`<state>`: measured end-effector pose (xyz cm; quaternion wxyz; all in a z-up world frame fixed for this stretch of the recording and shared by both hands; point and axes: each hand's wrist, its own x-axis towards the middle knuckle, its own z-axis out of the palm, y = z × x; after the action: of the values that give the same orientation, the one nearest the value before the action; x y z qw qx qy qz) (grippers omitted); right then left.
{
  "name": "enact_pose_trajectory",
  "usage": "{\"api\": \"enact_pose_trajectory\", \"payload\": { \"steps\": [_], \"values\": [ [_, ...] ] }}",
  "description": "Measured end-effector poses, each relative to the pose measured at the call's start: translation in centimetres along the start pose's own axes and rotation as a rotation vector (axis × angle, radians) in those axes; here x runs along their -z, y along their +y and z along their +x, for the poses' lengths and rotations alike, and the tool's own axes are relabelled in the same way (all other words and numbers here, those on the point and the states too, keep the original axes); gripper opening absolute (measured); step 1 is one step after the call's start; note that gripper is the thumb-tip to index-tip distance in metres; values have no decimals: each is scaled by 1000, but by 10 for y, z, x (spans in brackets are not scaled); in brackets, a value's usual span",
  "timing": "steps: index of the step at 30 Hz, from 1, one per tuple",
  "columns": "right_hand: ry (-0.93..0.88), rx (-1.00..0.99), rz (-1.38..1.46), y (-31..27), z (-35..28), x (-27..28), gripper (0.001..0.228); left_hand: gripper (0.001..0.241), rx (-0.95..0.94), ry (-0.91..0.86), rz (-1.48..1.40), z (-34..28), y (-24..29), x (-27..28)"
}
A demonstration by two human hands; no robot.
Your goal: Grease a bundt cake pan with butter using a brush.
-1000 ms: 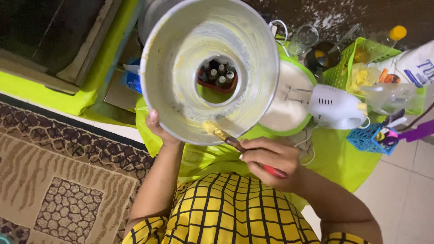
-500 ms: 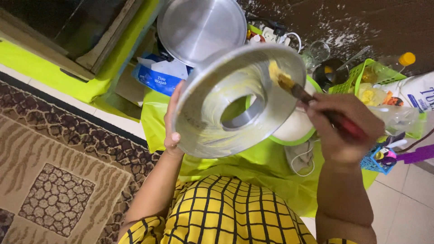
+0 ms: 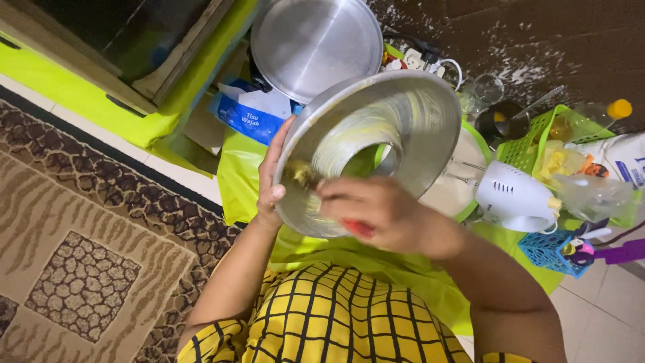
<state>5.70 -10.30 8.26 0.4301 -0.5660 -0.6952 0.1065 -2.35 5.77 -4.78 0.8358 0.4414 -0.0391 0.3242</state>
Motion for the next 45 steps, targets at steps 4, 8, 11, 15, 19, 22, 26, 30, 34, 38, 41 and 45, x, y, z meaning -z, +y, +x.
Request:
{"api": "enact_pose_trajectory", "payload": {
  "steps": [4, 8, 11, 15, 19, 22, 26, 30, 34, 38, 41, 45],
  "values": [
    [271, 97, -298, 21, -9, 47, 24, 117, -8, 9, -12, 2, -1, 0],
    [328, -123, -661, 28, -47, 74, 16, 109, -6, 49, -15, 6, 1, -2],
    [298, -238, -831, 28, -69, 67, 18, 102, -27, 105, -19, 3, -7, 9],
    [269, -350, -776, 45, -110, 39, 25, 100, -60, 174, -34, 5, -9, 15],
    [267, -435, -510, 26, -91, 3, 17, 99, -123, 201, 8, 18, -11, 3],
    [302, -381, -176, 23, -73, -21, 19, 99, -168, 201, 8, 24, -18, -11],
    [360, -218, 2, 45, -56, -27, 20, 104, -132, 192, 33, 22, -20, -28],
    [271, 28, -224, 80, -29, 34, 13, 103, -105, 176, 29, 20, -17, -28],
    [407, -1, -378, 83, -8, 80, 8, 101, -151, 187, 21, 24, -22, -5],
    [316, -169, -679, 90, -47, 75, 14, 88, -169, 242, 127, 24, -17, 16],
    [186, -310, -654, 96, -86, 39, 23, 95, -203, 240, 102, 36, -13, 14],
    [216, -470, -198, 61, -88, -17, 23, 101, -233, 260, 83, 39, -21, 3]
  ]
}}
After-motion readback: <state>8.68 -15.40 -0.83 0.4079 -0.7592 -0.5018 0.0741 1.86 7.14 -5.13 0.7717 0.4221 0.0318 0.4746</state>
